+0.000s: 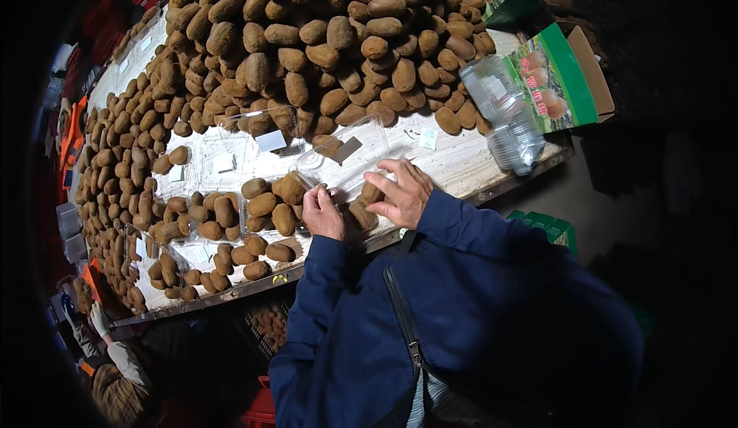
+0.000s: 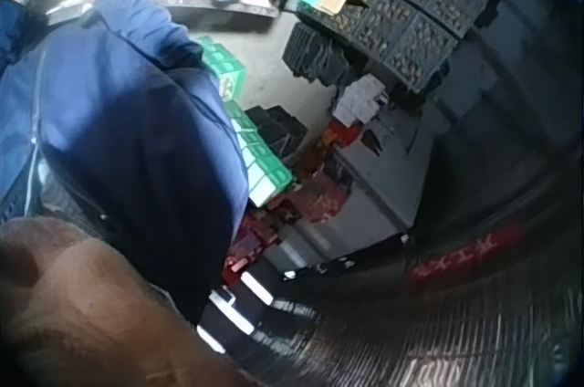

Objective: The person repeatedly picks kiwis from a large pile on a table and places them into clear plastic containers. They arrange the fruit inside each container, then set the filled containers aside and continue with the next one.

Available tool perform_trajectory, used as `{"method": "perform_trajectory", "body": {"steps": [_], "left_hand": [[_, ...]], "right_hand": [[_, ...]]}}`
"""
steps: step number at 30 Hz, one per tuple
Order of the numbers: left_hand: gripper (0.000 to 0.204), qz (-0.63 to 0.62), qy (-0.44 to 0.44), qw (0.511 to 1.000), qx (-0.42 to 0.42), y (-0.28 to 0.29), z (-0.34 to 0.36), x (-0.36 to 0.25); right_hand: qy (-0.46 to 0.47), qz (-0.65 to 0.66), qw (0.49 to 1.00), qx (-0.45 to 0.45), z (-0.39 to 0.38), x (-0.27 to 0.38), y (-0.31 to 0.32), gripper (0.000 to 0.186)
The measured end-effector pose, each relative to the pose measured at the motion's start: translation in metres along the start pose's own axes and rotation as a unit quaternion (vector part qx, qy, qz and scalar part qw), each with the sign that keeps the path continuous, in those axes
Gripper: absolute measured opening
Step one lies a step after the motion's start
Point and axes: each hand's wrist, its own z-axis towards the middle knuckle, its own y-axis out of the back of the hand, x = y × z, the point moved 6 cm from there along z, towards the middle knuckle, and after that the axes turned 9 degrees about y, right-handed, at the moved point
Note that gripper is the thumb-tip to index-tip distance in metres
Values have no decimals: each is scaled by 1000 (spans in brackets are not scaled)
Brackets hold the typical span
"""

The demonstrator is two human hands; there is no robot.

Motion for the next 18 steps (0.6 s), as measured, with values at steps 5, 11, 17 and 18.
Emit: {"method": "perform_trajectory", "body": {"steps": [5, 11, 17, 18], "left_hand": [[21, -2, 4, 1000, 8, 2, -2, -2], [21, 23, -17, 1000, 6, 2, 1, -1], [22, 6, 20, 1000, 18, 2, 3, 4], [21, 5, 15, 1000, 15, 3, 3, 4]], "right_hand": [[-108, -211, 966, -101, -19, -70, 33, 56], [-276, -346, 896, -41, -52, -150, 23, 59], [-243, -162, 949, -118, -58, -150, 26, 56], [-184, -149, 959, -153, -49, -139, 31, 55]]}}
